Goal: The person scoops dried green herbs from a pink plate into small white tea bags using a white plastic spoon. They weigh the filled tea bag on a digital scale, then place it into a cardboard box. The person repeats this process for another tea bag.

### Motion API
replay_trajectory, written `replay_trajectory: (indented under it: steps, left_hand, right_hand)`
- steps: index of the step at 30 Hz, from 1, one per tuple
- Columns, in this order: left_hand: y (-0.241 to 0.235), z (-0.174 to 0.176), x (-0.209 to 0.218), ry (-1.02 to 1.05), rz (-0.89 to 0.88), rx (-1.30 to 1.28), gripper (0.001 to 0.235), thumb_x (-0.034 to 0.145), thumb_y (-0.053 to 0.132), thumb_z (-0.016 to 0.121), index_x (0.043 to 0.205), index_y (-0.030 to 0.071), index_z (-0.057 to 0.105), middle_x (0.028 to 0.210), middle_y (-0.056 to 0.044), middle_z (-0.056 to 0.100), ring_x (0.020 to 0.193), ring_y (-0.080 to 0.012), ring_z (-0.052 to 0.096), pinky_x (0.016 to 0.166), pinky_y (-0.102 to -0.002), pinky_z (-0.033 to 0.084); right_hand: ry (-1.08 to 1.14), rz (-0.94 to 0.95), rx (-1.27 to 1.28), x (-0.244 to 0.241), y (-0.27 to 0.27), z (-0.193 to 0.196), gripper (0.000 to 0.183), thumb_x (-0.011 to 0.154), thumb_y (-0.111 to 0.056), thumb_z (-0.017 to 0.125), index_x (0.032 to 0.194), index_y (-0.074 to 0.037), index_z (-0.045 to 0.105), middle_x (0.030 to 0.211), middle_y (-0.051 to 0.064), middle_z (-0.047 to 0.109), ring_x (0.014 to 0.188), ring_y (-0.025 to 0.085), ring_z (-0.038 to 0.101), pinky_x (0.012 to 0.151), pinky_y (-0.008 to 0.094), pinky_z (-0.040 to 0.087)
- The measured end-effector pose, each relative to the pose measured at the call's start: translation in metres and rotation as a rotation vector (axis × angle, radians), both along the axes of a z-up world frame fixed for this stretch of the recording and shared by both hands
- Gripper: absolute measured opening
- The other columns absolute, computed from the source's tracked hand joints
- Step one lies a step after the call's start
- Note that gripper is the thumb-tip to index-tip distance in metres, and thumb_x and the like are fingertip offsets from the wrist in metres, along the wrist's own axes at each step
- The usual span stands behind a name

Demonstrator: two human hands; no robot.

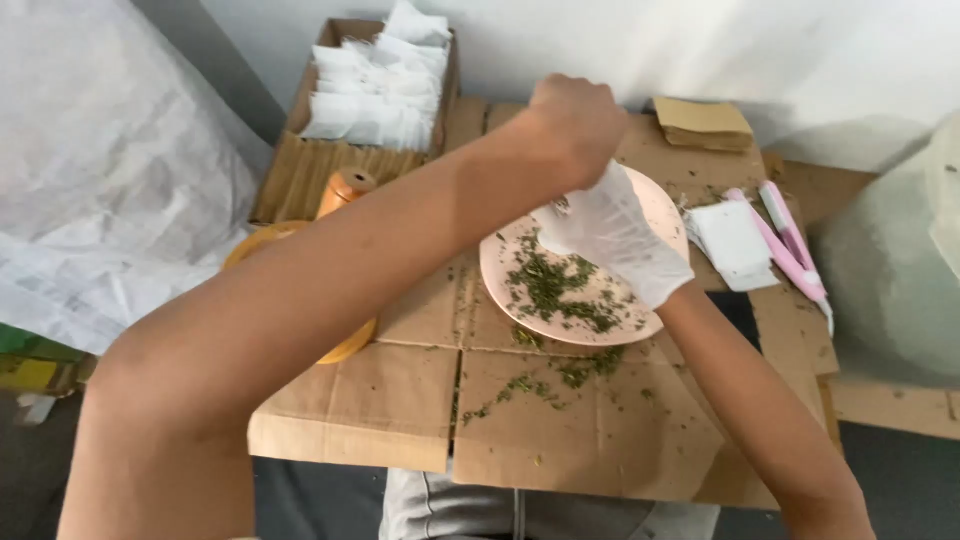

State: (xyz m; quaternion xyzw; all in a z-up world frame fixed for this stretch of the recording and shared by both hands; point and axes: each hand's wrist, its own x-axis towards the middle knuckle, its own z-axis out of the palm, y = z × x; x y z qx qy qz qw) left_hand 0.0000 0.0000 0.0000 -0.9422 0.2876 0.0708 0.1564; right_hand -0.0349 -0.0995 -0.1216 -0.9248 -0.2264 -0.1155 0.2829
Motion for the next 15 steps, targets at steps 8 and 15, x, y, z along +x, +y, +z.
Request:
replay_trajectory:
  steps: [8,15]
  left_hand:
    - [-0.134,-0.049,0.015,0.127,-0.165,-0.09,0.027,0.098,0.012,0.069,0.123,0.021,0.076,0.125,-0.001,0.071,0.104,-0.0254,0.074,0.074,-0.04,0.058]
    - [-0.212,-0.19,0.059,-0.088,-0.454,-0.564,0.009,0.088,0.002,0.078,0.09,0.007,0.085,0.09,-0.016,0.08,0.087,-0.0377,0.08,0.068,-0.055,0.064]
  right_hand:
    - [-0.309,-0.103,-0.027,-0.044,-0.139,-0.016,0.034,0.1,-0.017,0.078,0.127,0.001,0.069,0.116,0.023,0.075,0.108,0.044,0.07,0.088,0.054,0.052]
    - [-0.601,-0.446,-0.288,-0.056,-0.289,-0.101,0.017,0.1,-0.037,0.089,0.114,-0.037,0.078,0.111,-0.015,0.073,0.106,0.014,0.073,0.093,0.035,0.054]
